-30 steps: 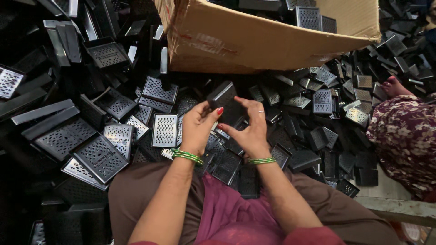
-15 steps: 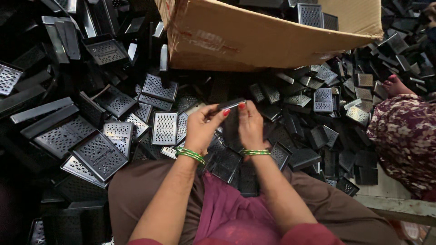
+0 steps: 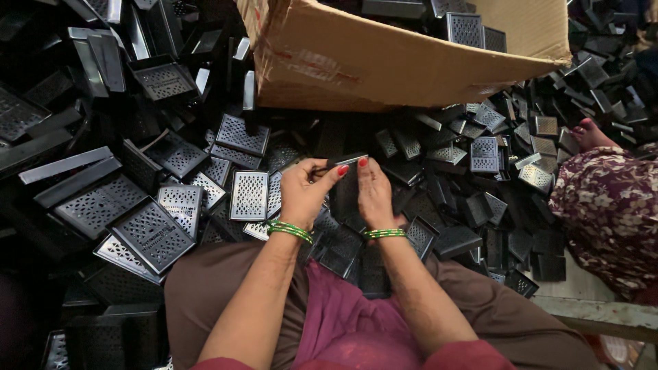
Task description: The person sits on the floor surrounded by small black metal frames and a cardboard box. They pick up two frame pieces, align them, and snap them together to form a small box-like structure. The person repeats this assembly process for multiple units, placing the finished assemblies into the cardboard box.
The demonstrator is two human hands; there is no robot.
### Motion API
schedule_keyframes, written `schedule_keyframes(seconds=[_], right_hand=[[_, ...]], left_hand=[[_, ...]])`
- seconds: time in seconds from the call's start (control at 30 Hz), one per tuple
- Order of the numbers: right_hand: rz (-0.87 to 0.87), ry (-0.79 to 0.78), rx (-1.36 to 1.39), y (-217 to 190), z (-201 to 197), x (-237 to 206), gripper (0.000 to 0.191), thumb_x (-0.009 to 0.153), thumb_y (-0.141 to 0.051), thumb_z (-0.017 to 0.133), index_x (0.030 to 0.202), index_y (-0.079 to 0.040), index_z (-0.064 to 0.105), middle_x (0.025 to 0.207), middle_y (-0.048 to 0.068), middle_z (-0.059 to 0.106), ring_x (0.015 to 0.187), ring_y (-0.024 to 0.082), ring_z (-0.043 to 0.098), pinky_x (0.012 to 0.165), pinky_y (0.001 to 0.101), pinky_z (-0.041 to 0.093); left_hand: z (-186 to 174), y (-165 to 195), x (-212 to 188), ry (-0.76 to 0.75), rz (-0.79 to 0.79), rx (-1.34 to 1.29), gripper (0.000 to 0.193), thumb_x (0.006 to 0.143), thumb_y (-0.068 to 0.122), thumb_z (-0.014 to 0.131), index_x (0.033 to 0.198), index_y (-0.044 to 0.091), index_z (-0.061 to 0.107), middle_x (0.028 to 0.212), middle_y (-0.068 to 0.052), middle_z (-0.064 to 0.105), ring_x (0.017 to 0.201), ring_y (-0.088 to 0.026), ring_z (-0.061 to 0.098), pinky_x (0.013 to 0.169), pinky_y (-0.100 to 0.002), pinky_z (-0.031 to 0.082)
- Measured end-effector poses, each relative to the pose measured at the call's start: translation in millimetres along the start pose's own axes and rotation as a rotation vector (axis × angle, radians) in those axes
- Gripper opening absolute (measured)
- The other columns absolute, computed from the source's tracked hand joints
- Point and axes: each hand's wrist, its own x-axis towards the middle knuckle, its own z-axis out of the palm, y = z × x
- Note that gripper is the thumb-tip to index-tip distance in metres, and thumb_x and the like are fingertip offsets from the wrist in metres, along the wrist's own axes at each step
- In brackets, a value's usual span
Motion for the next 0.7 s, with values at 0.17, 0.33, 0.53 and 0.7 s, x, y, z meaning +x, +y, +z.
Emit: schedule_keyframes(seconds=[0.17, 0.33, 0.53, 0.7], right_hand=[[0.046, 0.001, 0.019, 0, 5, 3, 0.051, 0.108, -0.052, 0.046, 0.102, -0.005, 0.063, 0.082, 0.004, 0.058, 0.077, 0.011, 0.053, 0.071, 0.0273, 0.046], [0.338, -0.027, 0.542, -2, 9, 5, 0.050, 0.104, -0.050, 0.048, 0.105, -0.003, 0.064, 0.090, 0.000, 0.065, 0.081, 0.011, 0.058, 0.073, 0.0270, 0.050], [-0.089, 0.095, 0.004, -18, 19, -3, 0.058, 0.111, -0.055, 0.040, 0.122, -0.001, 0.056, 0.105, 0.010, 0.060, 0.098, 0.020, 0.058, 0.092, 0.0322, 0.049], [-0.327, 0.048, -0.031, -40, 15, -11, 0.059, 0.110, -0.052, 0.042, 0.140, -0.004, 0.057, 0.138, 0.016, 0.056, 0.131, 0.027, 0.052, 0.115, 0.0364, 0.040]], left_hand=[[-2, 3, 0, 0.040, -0.043, -0.006, 0.028, 0.083, 0.011, 0.086, 0.104, -0.004, 0.074, 0.089, -0.001, 0.071, 0.077, -0.005, 0.063, 0.071, -0.021, 0.052], [4, 7, -6, -0.060, -0.166, -0.246, 0.044, 0.097, 0.040, 0.063, 0.121, 0.003, 0.070, 0.109, 0.000, 0.070, 0.097, -0.009, 0.061, 0.087, -0.027, 0.048], [19, -2, -16, -0.164, -0.317, -0.241, 0.068, 0.105, 0.058, 0.034, 0.135, 0.003, 0.061, 0.129, -0.007, 0.066, 0.120, -0.018, 0.059, 0.104, -0.030, 0.045], [26, -10, -20, -0.077, 0.017, 0.078, 0.063, 0.109, 0.051, 0.034, 0.138, -0.001, 0.055, 0.132, -0.015, 0.065, 0.124, -0.023, 0.060, 0.108, -0.033, 0.044]])
